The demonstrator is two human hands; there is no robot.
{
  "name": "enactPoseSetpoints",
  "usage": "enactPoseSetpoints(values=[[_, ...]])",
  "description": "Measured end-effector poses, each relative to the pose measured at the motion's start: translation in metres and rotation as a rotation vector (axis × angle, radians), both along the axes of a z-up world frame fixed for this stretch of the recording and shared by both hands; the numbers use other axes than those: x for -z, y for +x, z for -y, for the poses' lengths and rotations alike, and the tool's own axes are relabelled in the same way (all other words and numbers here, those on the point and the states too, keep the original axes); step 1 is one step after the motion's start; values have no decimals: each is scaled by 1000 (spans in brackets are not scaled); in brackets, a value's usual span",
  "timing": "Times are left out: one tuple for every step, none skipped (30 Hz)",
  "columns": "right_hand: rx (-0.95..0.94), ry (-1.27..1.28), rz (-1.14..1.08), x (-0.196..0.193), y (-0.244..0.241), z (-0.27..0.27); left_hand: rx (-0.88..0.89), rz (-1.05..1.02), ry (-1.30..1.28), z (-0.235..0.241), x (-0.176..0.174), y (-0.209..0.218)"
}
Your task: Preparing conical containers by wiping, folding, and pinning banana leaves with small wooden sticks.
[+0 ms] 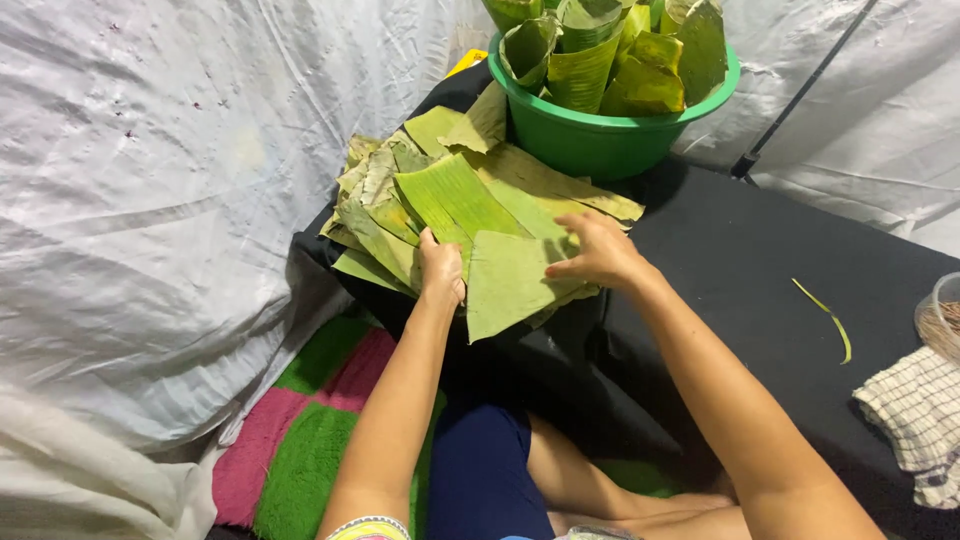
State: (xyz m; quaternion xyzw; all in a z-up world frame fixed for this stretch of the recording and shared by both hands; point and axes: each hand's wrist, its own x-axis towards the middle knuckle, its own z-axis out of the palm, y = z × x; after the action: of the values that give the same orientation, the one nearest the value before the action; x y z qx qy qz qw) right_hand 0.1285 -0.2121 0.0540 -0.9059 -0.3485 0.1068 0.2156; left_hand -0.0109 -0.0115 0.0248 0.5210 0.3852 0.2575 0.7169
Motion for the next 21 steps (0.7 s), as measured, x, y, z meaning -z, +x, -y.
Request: enactPoseSetpoints(values=[[2, -1, 1, 9, 1, -4, 2, 1, -1, 0, 1, 0], [-48, -41, -17, 17, 1, -7, 7, 5, -18, 1, 1, 1], [-99, -81, -36, 25, 1, -12, 9, 7, -35, 1, 2, 0], [-100, -82, -36, 34, 8, -12, 8, 7, -35, 3, -3, -1], [-58, -100, -63, 43, 13, -14, 11, 21, -41, 5, -8, -2], [-15, -118, -91, 53, 19, -16, 14, 34, -47, 8, -12, -4], [-19, -118, -91, 43, 14, -16, 11, 34, -47, 3, -3, 1], [-68, -75, -46, 34, 10, -16, 16, 45, -47, -2, 6, 6], [-112, -32, -1, 25, 5, -16, 24, 57, -48, -6, 16, 12], [-112, -32, -1, 22, 5, -17, 24, 57, -48, -6, 15, 12], [-136, -46, -54, 19, 5, -18, 24, 52, -33, -6, 14, 12], [-160, -61, -107, 16, 4, -19, 25, 47, -19, -6, 12, 12], [-159, -59, -108, 19, 8, -20, 26, 46, -17, -4, 10, 10], [-144, -75, -164, 23, 12, -21, 28, 30, -15, -3, 7, 8], [-130, -92, -219, 27, 15, -21, 29, 15, -13, -2, 6, 6], [-130, -91, -219, 23, 13, -22, 29, 15, -11, 0, 5, 5], [-141, -74, -213, 18, 12, -22, 30, -4, 4, 1, 3, 4], [-153, -56, -208, 14, 10, -23, 30, -23, 20, 2, 1, 3], [-154, -55, -208, 23, 15, -24, 29, -23, 21, 1, 2, 3], [-160, -78, -200, 33, 20, -25, 39, -39, 30, 1, 3, 2], [-164, -101, -193, 43, 24, -26, 50, -57, 39, 2, 4, 2]])
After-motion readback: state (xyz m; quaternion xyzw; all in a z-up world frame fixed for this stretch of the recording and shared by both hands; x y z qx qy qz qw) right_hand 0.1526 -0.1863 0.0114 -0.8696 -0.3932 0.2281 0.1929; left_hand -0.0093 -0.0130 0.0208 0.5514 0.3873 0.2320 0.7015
